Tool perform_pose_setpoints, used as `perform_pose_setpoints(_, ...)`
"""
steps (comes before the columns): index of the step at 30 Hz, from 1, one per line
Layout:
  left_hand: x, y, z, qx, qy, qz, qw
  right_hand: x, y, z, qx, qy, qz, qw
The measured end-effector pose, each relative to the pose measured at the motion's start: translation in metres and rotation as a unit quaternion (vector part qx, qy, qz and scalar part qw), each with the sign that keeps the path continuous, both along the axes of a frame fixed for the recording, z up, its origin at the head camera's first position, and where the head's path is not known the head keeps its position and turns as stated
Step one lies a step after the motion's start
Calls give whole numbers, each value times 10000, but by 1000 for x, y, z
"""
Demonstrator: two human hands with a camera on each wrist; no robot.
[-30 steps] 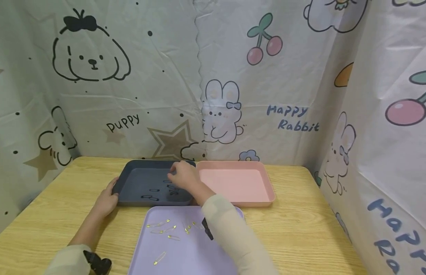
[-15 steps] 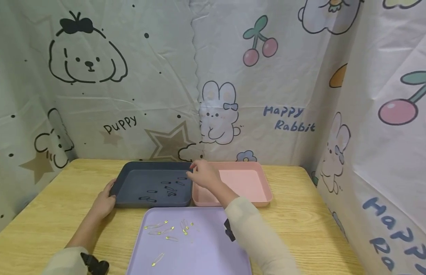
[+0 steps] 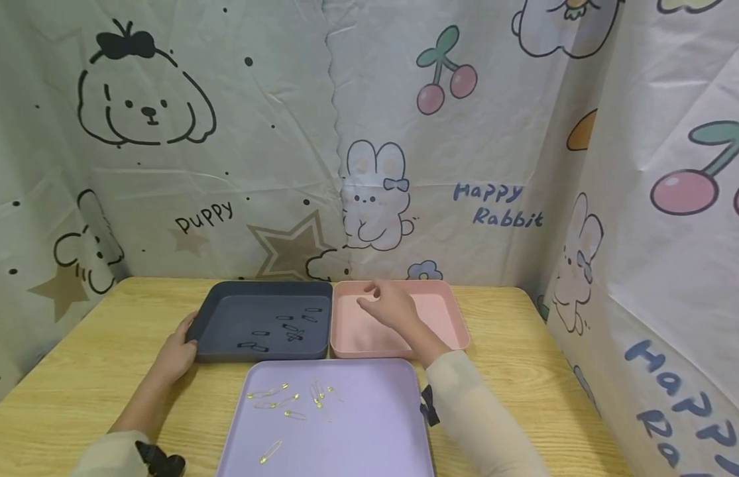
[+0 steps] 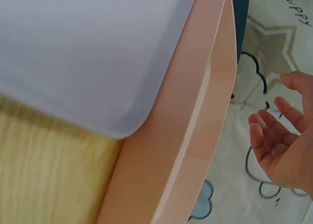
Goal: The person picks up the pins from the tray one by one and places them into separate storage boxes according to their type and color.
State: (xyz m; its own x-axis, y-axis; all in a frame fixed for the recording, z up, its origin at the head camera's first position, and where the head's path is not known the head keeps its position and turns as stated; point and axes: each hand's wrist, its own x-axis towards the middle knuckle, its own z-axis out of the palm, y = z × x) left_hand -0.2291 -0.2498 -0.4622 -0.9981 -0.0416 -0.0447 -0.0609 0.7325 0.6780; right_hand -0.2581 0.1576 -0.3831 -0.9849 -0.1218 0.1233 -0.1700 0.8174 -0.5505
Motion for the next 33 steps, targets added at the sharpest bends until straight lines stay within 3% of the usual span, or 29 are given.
perform_pose_setpoints(7,1,0,1,15,-63,-7,10000,2,29,-6,-273,34,-190,9994)
perform_pose_setpoints(16,2,2,5,8,-26,-52,10000,1,69,-15,-393,440,-498,9970)
perform_pose_setpoints(24,1,1,3,-23,-30,-52,10000,10,105,-20,-930,276,-994,9903)
perform_pose_setpoints(33,1,0,1,19,-92,-31,10000,14,136,-43,-1149,152,-1590,9805)
